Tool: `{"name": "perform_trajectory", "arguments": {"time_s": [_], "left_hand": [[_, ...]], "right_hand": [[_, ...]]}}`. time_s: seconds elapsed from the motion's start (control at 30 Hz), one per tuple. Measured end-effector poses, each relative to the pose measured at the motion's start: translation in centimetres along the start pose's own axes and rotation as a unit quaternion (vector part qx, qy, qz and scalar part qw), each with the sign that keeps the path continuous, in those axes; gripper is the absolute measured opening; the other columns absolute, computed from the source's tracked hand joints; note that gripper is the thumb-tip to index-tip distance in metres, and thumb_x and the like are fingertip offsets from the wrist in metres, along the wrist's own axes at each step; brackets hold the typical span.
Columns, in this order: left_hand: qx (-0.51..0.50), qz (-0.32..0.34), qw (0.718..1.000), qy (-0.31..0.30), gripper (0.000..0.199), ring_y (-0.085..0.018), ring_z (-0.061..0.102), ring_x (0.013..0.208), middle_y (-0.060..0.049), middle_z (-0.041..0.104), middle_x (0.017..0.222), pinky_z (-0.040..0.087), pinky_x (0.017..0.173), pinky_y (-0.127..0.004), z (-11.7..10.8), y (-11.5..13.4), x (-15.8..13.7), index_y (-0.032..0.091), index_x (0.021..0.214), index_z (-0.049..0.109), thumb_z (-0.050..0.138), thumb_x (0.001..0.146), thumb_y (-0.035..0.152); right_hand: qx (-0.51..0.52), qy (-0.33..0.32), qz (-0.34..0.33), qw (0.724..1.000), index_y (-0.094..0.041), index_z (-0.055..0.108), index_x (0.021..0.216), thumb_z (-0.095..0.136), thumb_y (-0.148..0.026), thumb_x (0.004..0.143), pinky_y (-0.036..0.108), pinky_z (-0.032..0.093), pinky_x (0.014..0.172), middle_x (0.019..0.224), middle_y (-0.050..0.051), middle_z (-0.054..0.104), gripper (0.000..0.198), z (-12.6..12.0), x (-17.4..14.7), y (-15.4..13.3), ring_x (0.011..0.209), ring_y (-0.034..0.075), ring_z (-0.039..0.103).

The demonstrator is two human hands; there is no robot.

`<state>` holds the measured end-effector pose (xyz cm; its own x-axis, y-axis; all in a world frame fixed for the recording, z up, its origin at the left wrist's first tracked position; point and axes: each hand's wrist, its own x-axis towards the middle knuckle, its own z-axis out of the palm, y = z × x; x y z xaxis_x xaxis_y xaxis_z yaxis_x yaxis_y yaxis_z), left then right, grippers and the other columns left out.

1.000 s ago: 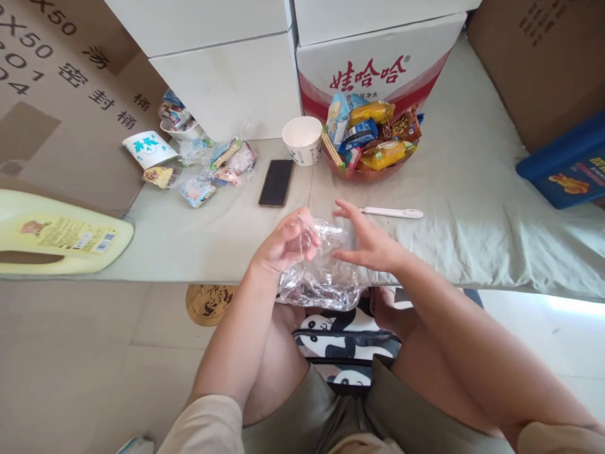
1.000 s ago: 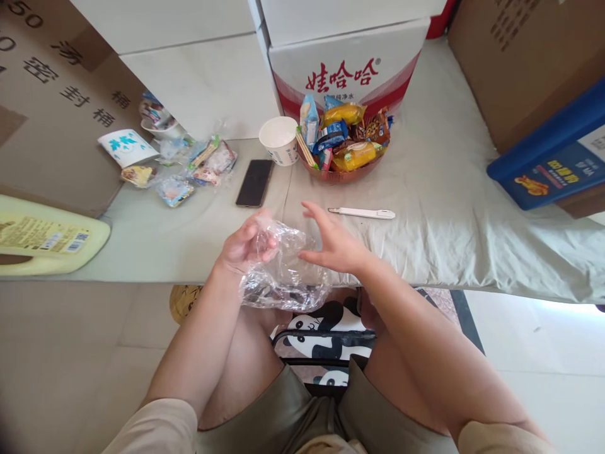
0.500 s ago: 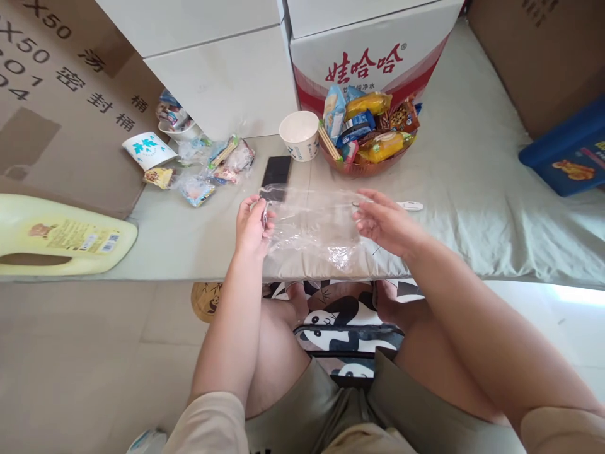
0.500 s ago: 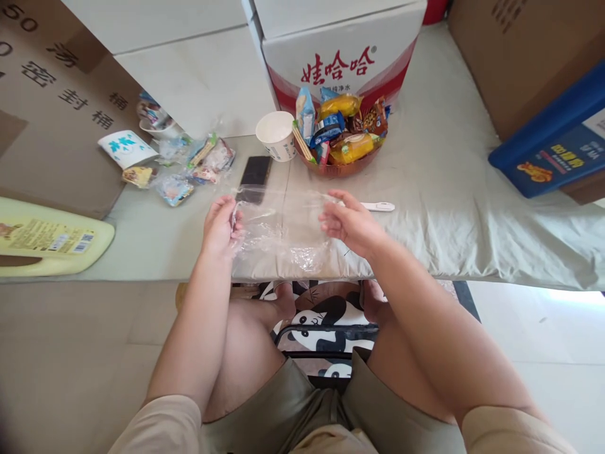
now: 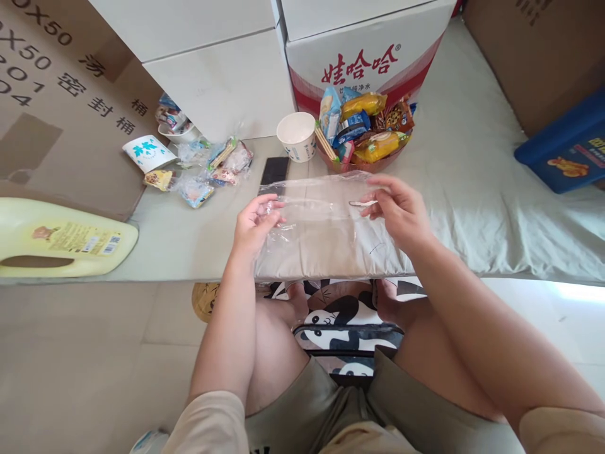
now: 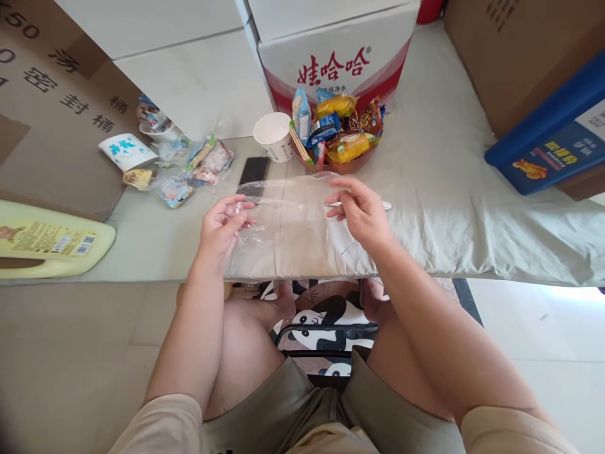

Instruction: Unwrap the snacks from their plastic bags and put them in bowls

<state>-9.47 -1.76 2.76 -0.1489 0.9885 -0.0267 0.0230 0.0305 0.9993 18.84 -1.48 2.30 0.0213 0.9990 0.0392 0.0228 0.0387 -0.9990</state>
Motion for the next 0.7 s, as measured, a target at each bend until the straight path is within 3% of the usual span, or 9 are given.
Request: {"name": "perform_trajectory", "arguments": {"time_s": [0.1,0.2,0.27,0.33,0.4,0.5,0.57,0.63,0.7], "left_hand": [[0.062,-0.028,0.996,-0.049,0.054,-0.01,0.065,0.064,-0.003,0.074,0.088,0.053,0.066,-0.021,-0.7,0.0,-0.4,0.019,0.109,0.072,0.087,0.057,0.017],[0.145,-0.019,0.989,-0.024,0.035,-0.01,0.059,0.06,0.0,0.067,0.074,0.049,0.061,-0.02,-1.4,-0.5,-0.2,0.017,0.099,0.077,0.082,0.065,0.02],[0.186,0.026,0.982,-0.014,0.02,-0.011,0.057,0.062,-0.001,0.065,0.076,0.049,0.063,-0.022,-1.9,-0.9,0.1,0.018,0.09,0.079,0.079,0.071,0.024],[0.208,0.09,0.974,0.012,0.012,-0.013,0.059,0.075,-0.004,0.064,0.088,0.052,0.07,-0.024,-2.4,-1.1,0.5,0.02,0.08,0.08,0.08,0.07,0.026],[0.194,0.143,0.97,0.04,0.013,-0.018,0.062,0.096,-0.006,0.062,0.101,0.054,0.084,-0.027,-2.5,-1.1,0.7,0.021,0.07,0.077,0.086,0.065,0.028],[0.078,0.144,0.985,0.044,0.027,-0.02,0.064,0.107,-0.007,0.066,0.103,0.054,0.093,-0.03,-2.2,-0.5,0.3,0.019,0.064,0.069,0.088,0.064,0.039],[0.0,0.08,0.996,0.028,0.036,-0.016,0.068,0.08,-0.004,0.068,0.083,0.057,0.073,-0.027,-1.8,0.2,-0.1,0.019,0.065,0.065,0.087,0.065,0.047],[-0.024,0.01,0.999,0.032,0.04,-0.01,0.056,0.05,0.001,0.062,0.061,0.045,0.048,-0.021,-1.5,0.7,-0.3,0.019,0.067,0.061,0.088,0.063,0.048],[-0.016,-0.02,0.998,0.059,0.039,-0.006,0.044,0.039,0.004,0.057,0.051,0.032,0.038,-0.018,-1.4,0.8,-0.2,0.019,0.067,0.058,0.088,0.064,0.044]], "right_hand": [[-0.082,-0.037,-0.044,0.995,-0.023,0.068,0.118,0.066,-0.037,0.083,0.038,0.054,0.079,0.092,0.005,0.068,0.038,-0.8,0.3,0.7,0.082,0.019,0.065],[-0.216,-0.048,-0.082,0.972,-0.024,0.072,0.116,0.07,-0.031,0.079,0.044,0.054,0.086,0.086,0.004,0.063,0.038,-1.6,0.6,1.5,0.081,0.022,0.063],[-0.297,-0.001,-0.128,0.946,-0.025,0.077,0.095,0.067,-0.033,0.083,0.049,0.053,0.089,0.09,0.008,0.062,0.018,-2.0,0.6,1.7,0.088,0.026,0.063],[-0.338,0.054,-0.184,0.921,-0.025,0.074,0.08,0.065,-0.034,0.085,0.053,0.05,0.095,0.107,0.013,0.062,0.014,-2.3,0.5,1.3,0.109,0.033,0.062],[-0.33,0.05,-0.215,0.918,-0.024,0.07,0.075,0.065,-0.033,0.085,0.055,0.046,0.102,0.118,0.014,0.064,0.014,-2.5,0.1,0.5,0.121,0.036,0.058],[-0.228,-0.046,-0.137,0.963,-0.023,0.062,0.076,0.06,-0.035,0.088,0.049,0.052,0.088,0.091,0.009,0.071,0.016,-2.5,-0.4,-0.7,0.094,0.029,0.068],[-0.13,-0.07,-0.052,0.988,-0.023,0.059,0.079,0.059,-0.038,0.089,0.039,0.053,0.07,0.065,0.002,0.064,0.018,-2.3,-0.7,-1.1,0.065,0.021,0.064],[-0.05,-0.042,-0.006,0.998,-0.024,0.057,0.08,0.065,-0.043,0.086,0.032,0.048,0.056,0.054,-0.003,0.054,0.022,-2.1,-0.6,-1.2,0.05,0.015,0.054],[-0.006,-0.003,0.009,1.0,-0.024,0.056,0.078,0.071,-0.047,0.082,0.028,0.043,0.05,0.051,-0.005,0.051,0.027,-1.9,-0.4,-1.1,0.045,0.012,0.047]]}}
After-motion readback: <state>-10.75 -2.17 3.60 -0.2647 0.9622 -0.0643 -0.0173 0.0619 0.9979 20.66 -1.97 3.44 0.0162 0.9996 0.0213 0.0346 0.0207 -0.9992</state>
